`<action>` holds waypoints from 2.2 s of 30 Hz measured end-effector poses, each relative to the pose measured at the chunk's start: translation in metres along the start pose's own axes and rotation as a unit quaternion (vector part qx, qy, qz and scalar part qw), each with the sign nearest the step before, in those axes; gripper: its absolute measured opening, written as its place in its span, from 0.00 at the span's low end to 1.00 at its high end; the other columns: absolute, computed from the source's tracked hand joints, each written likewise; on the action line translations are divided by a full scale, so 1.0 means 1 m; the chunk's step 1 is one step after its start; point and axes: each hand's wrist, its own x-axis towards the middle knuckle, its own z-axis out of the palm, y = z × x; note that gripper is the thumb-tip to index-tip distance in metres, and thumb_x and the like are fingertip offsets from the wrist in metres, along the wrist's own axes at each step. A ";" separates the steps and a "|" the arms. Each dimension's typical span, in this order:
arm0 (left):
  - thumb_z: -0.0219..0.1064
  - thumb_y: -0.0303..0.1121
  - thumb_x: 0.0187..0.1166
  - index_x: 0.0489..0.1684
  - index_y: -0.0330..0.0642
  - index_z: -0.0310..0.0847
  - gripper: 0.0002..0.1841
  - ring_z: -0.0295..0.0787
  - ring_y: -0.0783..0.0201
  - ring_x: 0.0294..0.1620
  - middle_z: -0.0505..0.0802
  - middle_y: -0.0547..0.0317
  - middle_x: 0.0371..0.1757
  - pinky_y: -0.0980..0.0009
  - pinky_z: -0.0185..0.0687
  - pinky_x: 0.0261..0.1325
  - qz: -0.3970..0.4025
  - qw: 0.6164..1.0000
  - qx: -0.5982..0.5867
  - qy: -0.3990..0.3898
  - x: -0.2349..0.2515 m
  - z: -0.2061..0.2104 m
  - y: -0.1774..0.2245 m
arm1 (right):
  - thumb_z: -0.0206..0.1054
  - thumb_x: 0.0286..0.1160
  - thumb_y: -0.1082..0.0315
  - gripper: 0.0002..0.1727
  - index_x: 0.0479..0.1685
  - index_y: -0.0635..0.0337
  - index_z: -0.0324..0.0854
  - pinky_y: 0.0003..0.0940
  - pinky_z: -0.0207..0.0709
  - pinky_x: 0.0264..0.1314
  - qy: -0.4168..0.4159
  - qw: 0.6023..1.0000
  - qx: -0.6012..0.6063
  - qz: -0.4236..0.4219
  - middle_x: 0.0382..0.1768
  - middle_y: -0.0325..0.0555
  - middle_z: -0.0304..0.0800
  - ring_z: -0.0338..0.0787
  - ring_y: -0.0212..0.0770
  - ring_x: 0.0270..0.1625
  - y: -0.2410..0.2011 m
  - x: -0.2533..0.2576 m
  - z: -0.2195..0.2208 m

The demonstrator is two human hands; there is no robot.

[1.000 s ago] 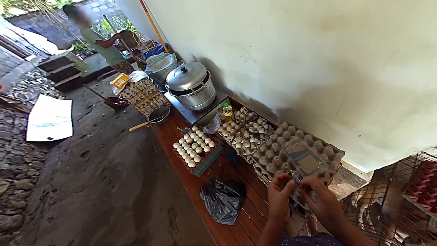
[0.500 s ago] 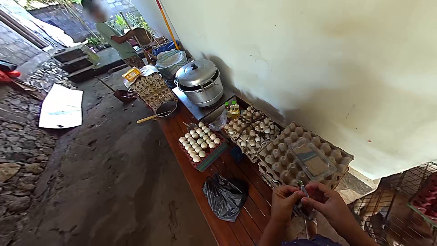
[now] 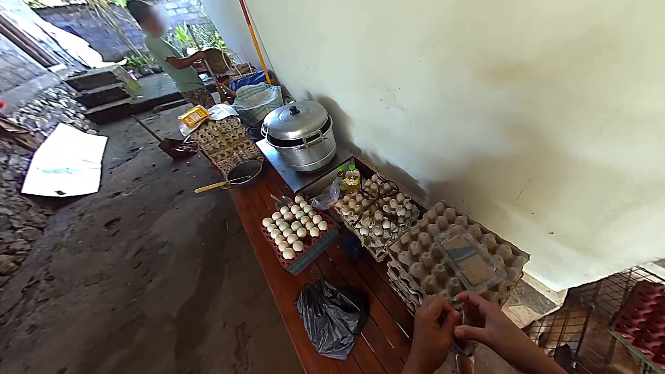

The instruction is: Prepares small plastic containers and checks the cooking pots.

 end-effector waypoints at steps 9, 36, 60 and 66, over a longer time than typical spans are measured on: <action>0.65 0.16 0.65 0.24 0.25 0.82 0.03 0.90 0.63 0.39 0.91 0.41 0.41 0.75 0.85 0.44 -0.037 0.987 0.131 0.089 -0.008 0.014 0.018 | 0.70 0.73 0.75 0.07 0.43 0.61 0.77 0.29 0.88 0.36 -0.024 0.999 0.024 0.038 0.22 0.34 0.88 0.90 0.31 0.25 -0.003 0.002 0.000; 0.61 0.25 0.81 0.40 0.36 0.81 0.04 0.85 0.81 0.39 0.87 0.70 0.37 0.78 0.84 0.50 -0.231 0.952 -0.172 -0.100 0.001 -0.028 0.030 | 0.78 0.65 0.62 0.16 0.43 0.66 0.84 0.26 0.83 0.43 -0.001 0.999 -0.032 -0.017 0.38 0.42 0.84 0.84 0.28 0.36 0.007 -0.005 0.009; 0.52 0.15 0.81 0.48 0.41 0.65 0.10 0.85 0.78 0.33 0.87 0.70 0.33 0.77 0.83 0.45 -0.278 0.917 -0.280 0.051 -0.009 0.002 0.024 | 0.66 0.74 0.80 0.12 0.54 0.76 0.80 0.27 0.88 0.52 0.088 0.992 0.032 -0.080 0.43 0.43 0.92 0.92 0.26 0.42 -0.002 -0.026 0.016; 0.74 0.23 0.72 0.51 0.22 0.79 0.15 0.84 0.70 0.38 0.88 0.50 0.41 0.71 0.83 0.47 -0.267 0.962 -0.045 -0.029 -0.019 0.008 0.033 | 0.67 0.73 0.80 0.08 0.44 0.80 0.84 0.31 0.88 0.52 0.217 0.944 -0.099 -0.230 0.41 0.63 0.93 0.94 0.39 0.42 0.016 -0.039 0.027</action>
